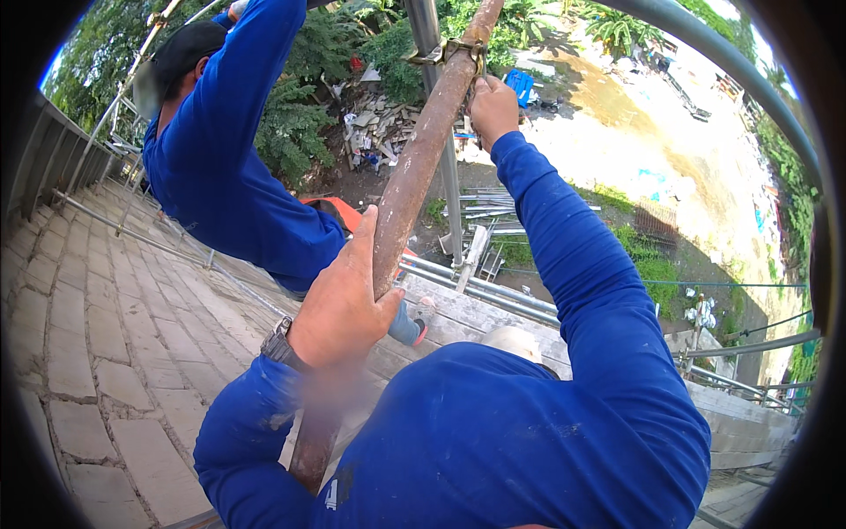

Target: The person uses a spanner to tighten couplers on metal scaffolding poles attached to a brick wall. They work alongside another person, securing vertical and horizontal poles to the structure.

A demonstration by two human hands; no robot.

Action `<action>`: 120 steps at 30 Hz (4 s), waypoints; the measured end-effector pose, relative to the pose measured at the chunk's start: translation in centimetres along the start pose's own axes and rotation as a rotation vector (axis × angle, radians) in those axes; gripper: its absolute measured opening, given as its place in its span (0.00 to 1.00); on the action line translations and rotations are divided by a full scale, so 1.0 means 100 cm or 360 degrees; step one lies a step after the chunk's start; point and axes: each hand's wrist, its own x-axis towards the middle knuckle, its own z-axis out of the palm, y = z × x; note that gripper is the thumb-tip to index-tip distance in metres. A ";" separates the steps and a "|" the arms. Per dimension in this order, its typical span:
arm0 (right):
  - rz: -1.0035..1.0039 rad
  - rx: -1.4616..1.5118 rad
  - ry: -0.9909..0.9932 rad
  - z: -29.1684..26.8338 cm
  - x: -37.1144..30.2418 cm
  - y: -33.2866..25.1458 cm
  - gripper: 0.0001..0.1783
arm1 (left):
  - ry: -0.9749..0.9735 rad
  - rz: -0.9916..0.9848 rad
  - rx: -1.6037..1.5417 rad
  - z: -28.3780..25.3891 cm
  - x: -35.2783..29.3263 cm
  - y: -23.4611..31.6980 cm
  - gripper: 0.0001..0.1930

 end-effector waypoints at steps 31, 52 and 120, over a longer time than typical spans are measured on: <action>-0.0934 -0.0658 -0.0196 -0.013 0.013 0.074 0.28 | -0.0275 -0.0304 -0.0257 -0.013 0.009 0.001 0.54; -0.1601 -0.1007 -0.0468 -0.039 0.178 0.088 0.30 | -0.0302 -0.0745 -0.0099 -0.014 0.010 0.013 0.56; -0.0873 0.1354 -0.0795 -0.037 0.126 -0.122 0.24 | -0.0062 -0.0398 -0.0105 -0.011 0.009 0.018 0.54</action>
